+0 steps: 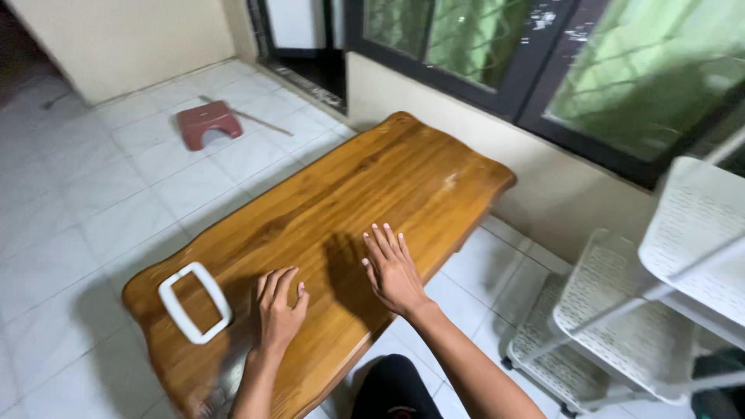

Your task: The person disassembles a white three-tier plastic storage shelf by hand. They remove the top handle, then detach the top tray, and finally pull out the vertical support poles from the remaining trays. The removed parts are placed on a nearby wooden table.

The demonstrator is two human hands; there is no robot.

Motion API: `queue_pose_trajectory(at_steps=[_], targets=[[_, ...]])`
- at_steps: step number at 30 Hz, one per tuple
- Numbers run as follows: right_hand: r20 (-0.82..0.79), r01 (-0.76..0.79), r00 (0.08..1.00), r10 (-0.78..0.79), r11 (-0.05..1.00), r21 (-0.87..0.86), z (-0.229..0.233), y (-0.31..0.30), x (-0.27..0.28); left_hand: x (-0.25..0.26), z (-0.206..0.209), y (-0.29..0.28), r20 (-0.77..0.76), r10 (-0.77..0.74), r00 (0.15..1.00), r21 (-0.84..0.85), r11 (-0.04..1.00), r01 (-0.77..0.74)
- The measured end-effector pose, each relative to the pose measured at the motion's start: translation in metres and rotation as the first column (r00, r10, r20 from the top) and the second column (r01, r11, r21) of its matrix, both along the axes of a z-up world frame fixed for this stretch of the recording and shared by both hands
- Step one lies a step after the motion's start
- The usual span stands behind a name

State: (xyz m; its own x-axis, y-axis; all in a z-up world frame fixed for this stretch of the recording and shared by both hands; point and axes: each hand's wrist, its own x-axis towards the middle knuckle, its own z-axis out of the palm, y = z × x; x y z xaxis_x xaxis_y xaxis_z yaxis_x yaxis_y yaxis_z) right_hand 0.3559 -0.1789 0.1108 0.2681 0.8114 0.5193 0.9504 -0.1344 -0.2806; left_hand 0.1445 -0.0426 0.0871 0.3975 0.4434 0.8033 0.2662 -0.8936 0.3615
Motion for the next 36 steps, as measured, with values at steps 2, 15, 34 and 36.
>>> queue_pose_trajectory(at_steps=[2, 15, 34, 36], targets=[[0.016, 0.094, 0.995, -0.094, 0.995, 0.032, 0.014, -0.030, 0.021, 0.042, 0.015, -0.012, 0.021, -0.121, 0.992, 0.004, 0.993, 0.120], [0.087, 0.466, 0.837, -0.540, 0.787, 0.404, 0.116, -0.253, 0.085, 0.248, 0.123, -0.179, 0.087, -0.706, 0.703, 0.187, 0.705, 0.684], [-0.149, 0.562, 0.626, -0.765, 0.311, 0.766, 0.216, -0.449, 0.157, 0.371, 0.281, -0.309, 0.156, -0.876, 0.456, 0.409, 0.477, 0.778], [-0.313, 0.598, 0.694, -0.648, 0.277, 0.753, 0.215, -0.448, 0.166, 0.377, 0.279, -0.315, 0.136, -0.853, 0.505, 0.421, 0.511, 0.749]])
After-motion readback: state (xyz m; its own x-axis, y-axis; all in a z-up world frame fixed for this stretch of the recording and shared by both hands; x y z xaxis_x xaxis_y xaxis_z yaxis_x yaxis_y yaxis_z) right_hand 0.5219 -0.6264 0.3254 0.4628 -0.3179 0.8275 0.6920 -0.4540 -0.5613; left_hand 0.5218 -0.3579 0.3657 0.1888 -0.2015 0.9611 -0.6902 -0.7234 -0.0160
